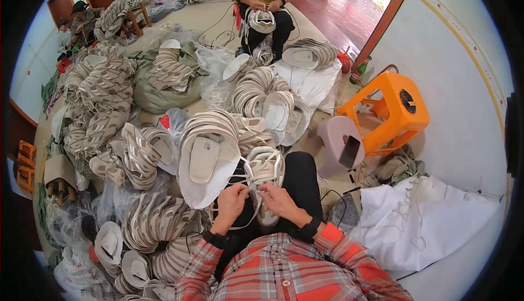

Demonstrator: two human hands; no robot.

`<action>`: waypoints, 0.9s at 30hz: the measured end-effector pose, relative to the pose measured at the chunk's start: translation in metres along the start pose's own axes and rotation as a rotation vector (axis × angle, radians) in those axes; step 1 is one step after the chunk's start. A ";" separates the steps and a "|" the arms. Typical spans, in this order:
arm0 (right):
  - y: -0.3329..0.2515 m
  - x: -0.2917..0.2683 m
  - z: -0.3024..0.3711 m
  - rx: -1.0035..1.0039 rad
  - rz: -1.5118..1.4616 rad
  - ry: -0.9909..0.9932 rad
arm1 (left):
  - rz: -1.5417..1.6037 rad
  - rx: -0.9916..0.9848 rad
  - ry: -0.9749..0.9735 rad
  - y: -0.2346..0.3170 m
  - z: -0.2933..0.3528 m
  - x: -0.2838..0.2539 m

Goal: Lacing shoelaces through shoe components in a manufacturing facility.

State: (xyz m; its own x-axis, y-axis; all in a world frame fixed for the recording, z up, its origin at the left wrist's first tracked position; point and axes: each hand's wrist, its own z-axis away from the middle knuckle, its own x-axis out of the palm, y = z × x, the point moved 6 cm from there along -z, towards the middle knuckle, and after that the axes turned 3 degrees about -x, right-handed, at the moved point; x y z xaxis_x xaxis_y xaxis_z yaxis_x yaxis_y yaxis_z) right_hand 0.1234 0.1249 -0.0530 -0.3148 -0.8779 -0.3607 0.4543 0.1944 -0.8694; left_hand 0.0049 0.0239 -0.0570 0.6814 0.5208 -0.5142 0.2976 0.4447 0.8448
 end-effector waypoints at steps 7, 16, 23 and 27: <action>0.004 0.018 0.011 0.141 -0.598 -0.271 | -0.327 0.044 0.081 0.001 -0.004 0.009; 0.015 0.025 0.016 0.137 -1.211 -0.427 | -0.303 0.131 0.146 0.009 -0.004 0.010; 0.010 0.022 0.014 0.213 -1.066 -0.451 | -0.369 0.085 0.115 0.010 -0.004 0.019; 0.009 0.004 -0.007 0.249 -0.320 -0.420 | -0.500 -0.021 0.037 0.008 -0.006 0.019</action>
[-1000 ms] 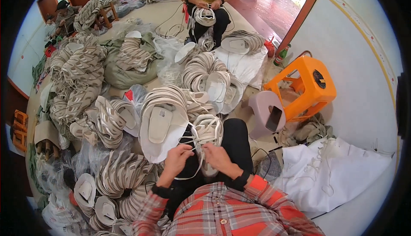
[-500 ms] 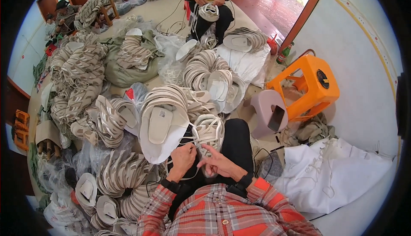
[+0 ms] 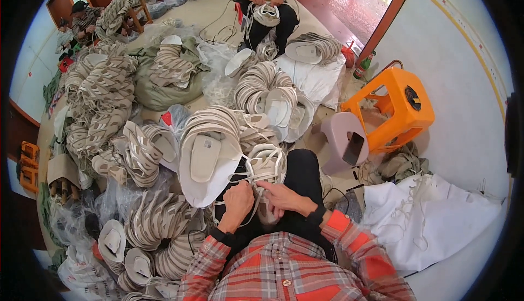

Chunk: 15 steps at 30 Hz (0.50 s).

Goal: Lacing shoelaces through shoe components in a manufacturing facility.

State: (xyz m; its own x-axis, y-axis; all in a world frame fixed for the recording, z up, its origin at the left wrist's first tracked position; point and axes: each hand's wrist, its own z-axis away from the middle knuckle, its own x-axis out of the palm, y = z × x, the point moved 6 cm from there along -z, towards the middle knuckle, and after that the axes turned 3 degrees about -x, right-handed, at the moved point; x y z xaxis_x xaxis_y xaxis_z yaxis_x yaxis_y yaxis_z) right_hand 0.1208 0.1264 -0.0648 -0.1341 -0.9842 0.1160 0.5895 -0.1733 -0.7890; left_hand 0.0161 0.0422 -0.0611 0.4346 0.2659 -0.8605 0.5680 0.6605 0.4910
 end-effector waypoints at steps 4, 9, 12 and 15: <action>-0.022 -0.016 -0.022 -0.469 0.930 0.185 | -0.068 -0.039 -0.043 0.006 -0.003 -0.005; -0.026 -0.009 -0.032 -0.643 1.177 0.312 | -0.072 0.055 -0.080 0.017 -0.006 0.001; -0.036 0.001 -0.019 -0.610 1.201 0.418 | -0.063 0.142 -0.130 0.020 -0.006 0.002; -0.048 0.011 -0.006 -0.525 1.363 0.420 | 0.064 0.131 -0.114 0.016 0.004 -0.005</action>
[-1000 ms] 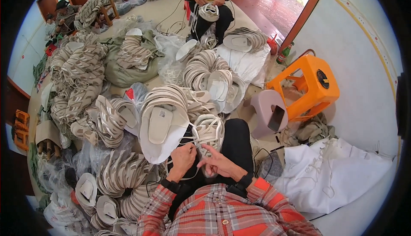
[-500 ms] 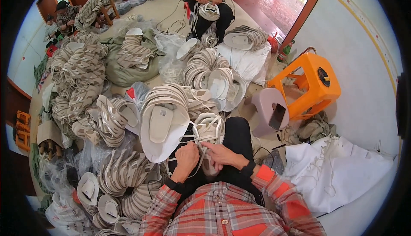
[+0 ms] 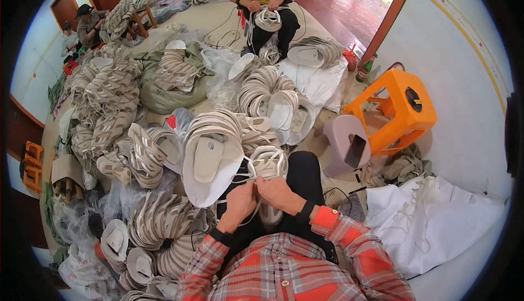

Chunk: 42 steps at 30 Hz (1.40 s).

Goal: Lacing shoelaces through shoe components in a manufacturing facility.

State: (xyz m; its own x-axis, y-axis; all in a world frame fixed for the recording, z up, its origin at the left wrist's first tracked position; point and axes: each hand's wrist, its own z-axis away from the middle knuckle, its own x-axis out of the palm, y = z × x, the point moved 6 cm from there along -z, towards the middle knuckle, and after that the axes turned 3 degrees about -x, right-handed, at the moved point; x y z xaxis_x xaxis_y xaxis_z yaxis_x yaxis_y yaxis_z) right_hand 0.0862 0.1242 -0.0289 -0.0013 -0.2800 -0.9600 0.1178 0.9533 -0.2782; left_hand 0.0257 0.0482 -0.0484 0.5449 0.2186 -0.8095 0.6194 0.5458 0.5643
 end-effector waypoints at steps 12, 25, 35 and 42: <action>0.049 -0.036 -0.006 0.317 -1.967 0.307 | 0.307 0.146 0.166 0.007 -0.003 0.012; 0.244 -0.165 0.251 0.394 -1.765 1.727 | 0.603 0.387 -0.424 -0.011 0.023 -0.047; 0.266 -0.269 0.458 0.350 -0.975 2.084 | 0.762 0.033 -0.095 -0.031 -0.006 -0.016; 0.149 -0.353 0.395 0.416 -0.510 1.866 | 0.333 0.770 -0.217 0.092 -0.015 -0.004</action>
State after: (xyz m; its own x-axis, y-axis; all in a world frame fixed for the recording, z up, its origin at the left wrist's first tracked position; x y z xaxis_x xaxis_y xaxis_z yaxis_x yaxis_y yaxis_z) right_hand 0.4962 0.3198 0.2808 -0.9295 0.2391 0.2807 -0.0465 0.6792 -0.7325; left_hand 0.0726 0.1099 0.0043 0.8135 0.0675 -0.5776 0.5756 -0.2357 0.7831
